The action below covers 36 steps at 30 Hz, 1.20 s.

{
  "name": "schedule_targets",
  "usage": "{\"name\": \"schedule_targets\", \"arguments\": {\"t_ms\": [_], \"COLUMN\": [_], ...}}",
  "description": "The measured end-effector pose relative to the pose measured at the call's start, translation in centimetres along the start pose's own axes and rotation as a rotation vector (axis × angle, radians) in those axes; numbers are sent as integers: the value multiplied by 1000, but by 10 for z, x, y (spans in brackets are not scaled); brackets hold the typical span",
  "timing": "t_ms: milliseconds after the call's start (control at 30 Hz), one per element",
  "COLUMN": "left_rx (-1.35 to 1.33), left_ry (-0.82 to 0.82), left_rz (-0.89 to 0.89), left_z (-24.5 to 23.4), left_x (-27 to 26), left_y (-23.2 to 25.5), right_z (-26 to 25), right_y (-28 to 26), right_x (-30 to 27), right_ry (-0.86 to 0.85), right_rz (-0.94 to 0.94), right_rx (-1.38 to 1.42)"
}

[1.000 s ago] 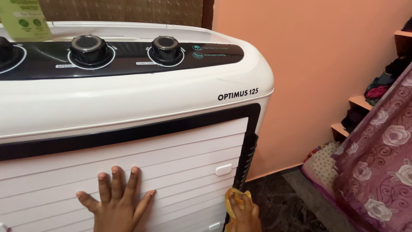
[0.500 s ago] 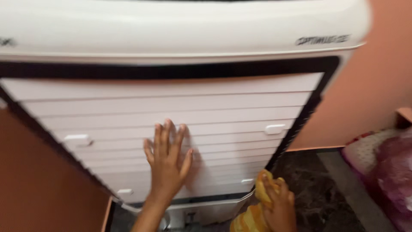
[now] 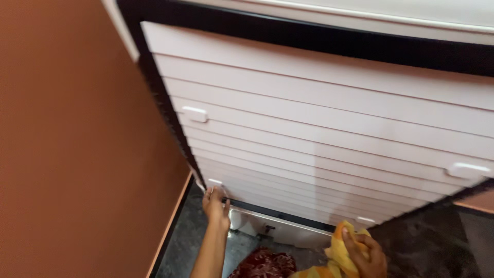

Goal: The person wipes the louvers of an air cooler with a cloth and closes the louvers by hand.

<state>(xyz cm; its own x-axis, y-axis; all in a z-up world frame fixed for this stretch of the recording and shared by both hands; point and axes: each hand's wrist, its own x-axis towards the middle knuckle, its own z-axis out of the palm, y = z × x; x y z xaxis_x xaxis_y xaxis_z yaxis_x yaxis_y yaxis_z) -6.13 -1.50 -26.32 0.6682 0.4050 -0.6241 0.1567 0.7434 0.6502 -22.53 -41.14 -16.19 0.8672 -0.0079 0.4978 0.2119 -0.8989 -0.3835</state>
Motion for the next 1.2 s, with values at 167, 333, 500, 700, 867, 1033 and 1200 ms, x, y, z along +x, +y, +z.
{"name": "schedule_targets", "arguments": {"t_ms": [167, 333, 500, 700, 867, 1033, 1200], "left_rx": [-59, -75, -127, -230, -152, -137, -65], "left_ry": [-9, -19, -11, -58, -168, -171, -213], "left_rz": [-37, -51, -43, -158, -126, -39, 64], "left_z": [4, 2, 4, 0, -5, -3, -1], "left_x": [35, 56, 68, 79, 78, 75, 74], "left_y": [9, -7, -19, -16, -16, -23, -22], "right_z": [4, -16, -35, -40, -40, -41, -37], "right_y": [-27, -82, -126, -143, -136, -121, -106], "right_x": [24, 50, 77, 88, 90, 82, 71], "right_ry": [-22, -89, -88, -155, -161, -170, -102], "right_rz": [-101, -126, -101, 23, 114, 158, 88], "right_rx": [14, 37, 95, 82, 107, 39, 69]}}
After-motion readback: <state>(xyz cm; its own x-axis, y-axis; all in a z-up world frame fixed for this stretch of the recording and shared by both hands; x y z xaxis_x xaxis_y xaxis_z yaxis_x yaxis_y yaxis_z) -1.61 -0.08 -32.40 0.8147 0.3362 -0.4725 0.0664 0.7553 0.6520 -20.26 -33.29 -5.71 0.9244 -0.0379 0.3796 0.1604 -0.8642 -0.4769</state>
